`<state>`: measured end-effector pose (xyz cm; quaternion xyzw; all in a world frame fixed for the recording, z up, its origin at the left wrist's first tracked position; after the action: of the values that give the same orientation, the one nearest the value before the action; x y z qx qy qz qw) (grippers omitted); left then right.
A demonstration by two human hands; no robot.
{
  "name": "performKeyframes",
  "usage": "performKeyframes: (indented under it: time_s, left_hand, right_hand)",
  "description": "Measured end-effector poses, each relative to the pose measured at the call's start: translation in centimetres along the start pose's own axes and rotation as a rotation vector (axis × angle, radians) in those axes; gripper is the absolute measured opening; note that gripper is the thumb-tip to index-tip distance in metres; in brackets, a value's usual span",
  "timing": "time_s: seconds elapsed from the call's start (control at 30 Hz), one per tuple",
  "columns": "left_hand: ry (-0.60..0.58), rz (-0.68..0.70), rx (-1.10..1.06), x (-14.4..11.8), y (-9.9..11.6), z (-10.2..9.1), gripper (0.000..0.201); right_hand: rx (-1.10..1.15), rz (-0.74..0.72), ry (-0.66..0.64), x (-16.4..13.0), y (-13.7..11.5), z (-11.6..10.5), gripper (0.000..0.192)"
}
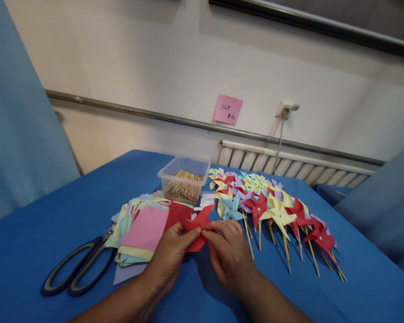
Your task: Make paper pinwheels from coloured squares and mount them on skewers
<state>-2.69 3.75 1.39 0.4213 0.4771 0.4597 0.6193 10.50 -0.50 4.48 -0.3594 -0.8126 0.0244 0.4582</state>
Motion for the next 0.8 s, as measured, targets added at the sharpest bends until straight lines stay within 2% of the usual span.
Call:
performKeyframes:
  time_s: [0.07, 0.23, 0.3, 0.37, 0.4, 0.47, 0.53, 0.6, 0.67, 0.7, 0.8]
  left_hand:
    - [-0.003, -0.014, 0.036, 0.0, -0.1, 0.1, 0.017]
    - [-0.037, -0.038, 0.11, 0.2, -0.9, 0.5, 0.019]
    - [-0.057, -0.027, 0.133, 0.4, -1.2, 0.7, 0.019]
    - [-0.103, -0.016, 0.161, 0.5, -1.6, 1.1, 0.018]
    - [-0.121, -0.013, 0.182, 0.6, -1.8, 1.2, 0.017]
    - [-0.157, -0.012, 0.225, 0.6, -2.3, 1.5, 0.015]
    - [-0.195, -0.019, 0.258, 0.5, -2.7, 1.7, 0.012]
    - [-0.224, -0.028, 0.279, 0.4, -3.1, 1.8, 0.012]
    - [-0.236, -0.034, 0.291, 0.2, -3.3, 1.8, 0.012]
    - [-0.24, -0.038, 0.294, 0.2, -3.4, 1.7, 0.012]
    - [-0.251, -0.05, 0.305, 0.0, -3.5, 1.7, 0.008]
  right_hand:
    - [0.03, 0.014, 0.048, -0.3, 0.2, -0.2, 0.038]
    - [0.156, 0.077, 0.311, 0.2, -0.1, -1.9, 0.037]
    - [0.202, 0.09, 0.339, 2.0, -0.2, -2.3, 0.031]
    - [0.204, 0.083, 0.351, 5.2, 0.3, -2.7, 0.023]
    - [0.178, 0.11, 0.304, 7.3, 0.9, -2.5, 0.021]
    - [0.067, 0.246, 0.117, 11.8, 2.9, -1.2, 0.018]
    - [-0.092, 0.446, -0.19, 15.8, 5.7, 1.3, 0.021]
    - [-0.113, 0.527, -0.325, 18.9, 7.8, 3.8, 0.014]
    - [-0.115, 0.608, -0.42, 20.8, 9.6, 6.5, 0.013]
    - [-0.114, 0.65, -0.453, 21.3, 10.3, 7.8, 0.019]
    - [-0.104, 0.755, -0.521, 21.5, 12.1, 10.6, 0.031]
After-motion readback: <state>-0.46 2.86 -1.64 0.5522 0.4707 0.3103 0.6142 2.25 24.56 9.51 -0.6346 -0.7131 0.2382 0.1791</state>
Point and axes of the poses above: each hand's wrist, its own x-axis towards the middle knuckle, its own z-axis out of the palm, y = z × x, the point moved 5 cm from there along x, towards the middle knuckle, and after that the axes turned 10 degrees about x, right-handed, at the moved point
